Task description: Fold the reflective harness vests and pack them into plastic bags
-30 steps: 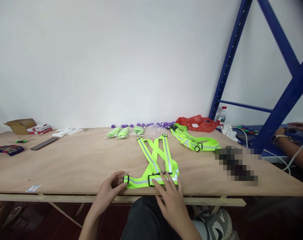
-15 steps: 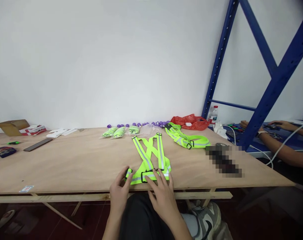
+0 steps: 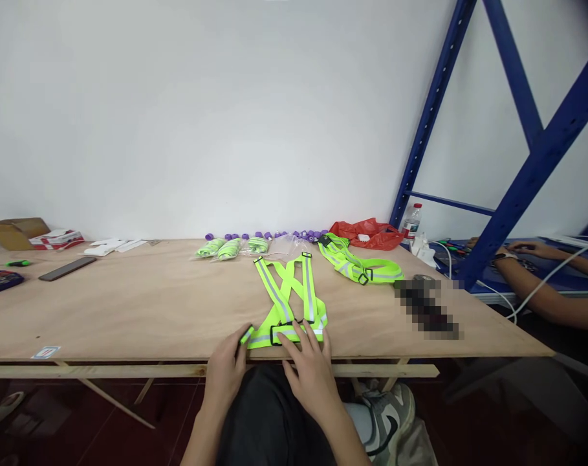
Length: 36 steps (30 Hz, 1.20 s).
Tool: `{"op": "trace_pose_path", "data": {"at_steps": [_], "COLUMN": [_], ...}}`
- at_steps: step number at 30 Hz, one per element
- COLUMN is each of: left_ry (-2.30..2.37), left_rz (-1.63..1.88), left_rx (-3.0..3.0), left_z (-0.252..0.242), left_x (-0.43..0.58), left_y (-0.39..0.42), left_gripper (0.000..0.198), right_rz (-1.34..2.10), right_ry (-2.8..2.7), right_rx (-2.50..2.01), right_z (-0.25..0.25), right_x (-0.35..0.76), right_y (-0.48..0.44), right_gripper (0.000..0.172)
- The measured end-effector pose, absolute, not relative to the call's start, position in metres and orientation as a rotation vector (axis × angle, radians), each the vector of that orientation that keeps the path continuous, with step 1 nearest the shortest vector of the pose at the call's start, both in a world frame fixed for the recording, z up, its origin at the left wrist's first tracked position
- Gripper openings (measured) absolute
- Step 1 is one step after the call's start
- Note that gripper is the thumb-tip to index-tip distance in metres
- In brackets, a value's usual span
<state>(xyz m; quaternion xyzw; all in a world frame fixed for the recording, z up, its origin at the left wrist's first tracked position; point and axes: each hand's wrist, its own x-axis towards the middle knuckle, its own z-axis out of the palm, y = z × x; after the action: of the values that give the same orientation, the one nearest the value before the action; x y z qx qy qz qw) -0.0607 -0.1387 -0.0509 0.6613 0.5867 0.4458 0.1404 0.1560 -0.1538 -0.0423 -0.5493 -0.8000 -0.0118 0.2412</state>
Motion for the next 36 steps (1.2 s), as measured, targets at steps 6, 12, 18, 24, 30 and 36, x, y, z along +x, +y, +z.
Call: {"op": "trace_pose_path", "data": {"at_steps": [6, 12, 18, 24, 30, 36], "left_ry": [1.996, 1.791, 1.447, 1.153, 1.186, 1.078], "left_rz": [1.391, 1.610, 1.708, 1.491, 0.760, 0.540], "left_rx": [1.653, 1.571, 1.528, 1.833, 2.503, 2.559], "left_z": [-0.041, -0.028, -0.023, -0.004, 0.003, 0.001], "left_x": [-0.054, -0.040, -0.011, 0.035, 0.055, 0.042], "left_y": [-0.126, -0.116, -0.109, -0.089, -0.079, -0.075], "left_gripper": [0.049, 0.062, 0.048, 0.034, 0.039, 0.051], "right_rz": [-0.043, -0.043, -0.057, -0.058, -0.036, -0.019], "right_ry": [-2.176, -2.191, -2.204, -2.218, -2.205, -2.189], "right_rx": [-1.476, -1.475, -1.481, -1.475, -1.462, -1.441], "right_z": [-0.047, -0.047, -0.045, -0.047, -0.051, -0.050], "right_x": [0.157, 0.157, 0.156, 0.156, 0.155, 0.152], "right_y": [-0.152, -0.152, -0.152, -0.151, -0.150, -0.153], "right_gripper": [0.051, 0.054, 0.054, 0.055, 0.059, 0.057]}}
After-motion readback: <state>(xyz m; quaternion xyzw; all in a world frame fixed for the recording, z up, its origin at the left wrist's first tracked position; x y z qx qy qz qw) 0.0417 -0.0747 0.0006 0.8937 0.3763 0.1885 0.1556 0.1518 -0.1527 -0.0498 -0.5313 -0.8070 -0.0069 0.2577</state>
